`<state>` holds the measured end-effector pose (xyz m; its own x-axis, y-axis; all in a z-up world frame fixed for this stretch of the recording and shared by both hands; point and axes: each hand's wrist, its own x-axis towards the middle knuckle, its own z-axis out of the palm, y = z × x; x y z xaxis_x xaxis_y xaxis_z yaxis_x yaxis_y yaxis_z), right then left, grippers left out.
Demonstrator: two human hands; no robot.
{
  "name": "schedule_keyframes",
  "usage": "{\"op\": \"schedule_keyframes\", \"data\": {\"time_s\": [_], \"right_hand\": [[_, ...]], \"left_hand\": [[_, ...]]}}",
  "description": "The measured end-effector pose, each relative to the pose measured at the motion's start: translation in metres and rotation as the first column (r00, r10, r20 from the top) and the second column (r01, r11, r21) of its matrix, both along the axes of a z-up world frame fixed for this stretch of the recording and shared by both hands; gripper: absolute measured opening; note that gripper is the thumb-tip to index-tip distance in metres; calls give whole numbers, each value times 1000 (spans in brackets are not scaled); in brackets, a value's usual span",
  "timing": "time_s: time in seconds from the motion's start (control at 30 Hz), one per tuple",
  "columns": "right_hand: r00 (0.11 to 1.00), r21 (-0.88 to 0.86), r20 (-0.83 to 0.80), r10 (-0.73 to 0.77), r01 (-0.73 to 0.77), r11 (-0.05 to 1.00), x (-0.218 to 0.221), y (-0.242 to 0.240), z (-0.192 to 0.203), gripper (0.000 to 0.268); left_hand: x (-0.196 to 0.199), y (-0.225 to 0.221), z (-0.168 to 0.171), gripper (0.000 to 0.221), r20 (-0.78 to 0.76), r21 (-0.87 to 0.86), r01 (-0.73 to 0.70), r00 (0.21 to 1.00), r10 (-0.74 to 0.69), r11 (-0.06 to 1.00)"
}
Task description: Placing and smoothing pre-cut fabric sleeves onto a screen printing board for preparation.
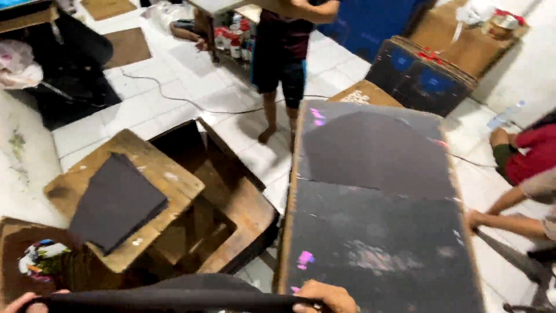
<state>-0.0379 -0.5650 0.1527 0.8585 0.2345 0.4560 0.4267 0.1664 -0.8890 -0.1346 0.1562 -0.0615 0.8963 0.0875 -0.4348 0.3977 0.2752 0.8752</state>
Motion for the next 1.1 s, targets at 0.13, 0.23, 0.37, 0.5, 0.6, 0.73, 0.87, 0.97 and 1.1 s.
{"op": "schedule_keyframes", "data": {"time_s": [0.13,0.23,0.37,0.5,0.6,0.73,0.87,0.97,1.1], "right_hand": [[999,110,-26,-38,40,993,-30,-98,-46,12],[944,-100,27,-329,330,939,-49,-183,-82,13],[650,-217,-134,-748,717,662,-68,-238,-66,7],[423,-459,148,-894,830,317,-68,-298,-130,8],[286,-613,-60,-956,745,261,-60,-315,-153,15],[176,-662,-277,-945,677,321,-53,-318,-166,22],[180,-720,-324,-929,590,365,-54,-314,-140,24],[220,-722,-267,-938,599,346,-59,-314,-140,24],[229,-714,-280,-932,600,362,-60,-317,-139,28]], "left_hand": [[0,-117,-26,45,31,794,-81,995,93,603],[21,-481,186,22,302,770,-502,830,469,393],[41,-605,119,7,669,405,-671,681,299,621],[52,-658,83,8,708,509,-634,693,136,583],[65,-676,65,9,670,597,-623,734,114,505],[74,-682,65,8,670,652,-668,729,139,360],[75,-681,67,10,606,677,-621,775,179,396],[69,-676,77,12,570,663,-586,798,193,466],[63,-672,84,10,537,695,-540,829,157,475]]}}
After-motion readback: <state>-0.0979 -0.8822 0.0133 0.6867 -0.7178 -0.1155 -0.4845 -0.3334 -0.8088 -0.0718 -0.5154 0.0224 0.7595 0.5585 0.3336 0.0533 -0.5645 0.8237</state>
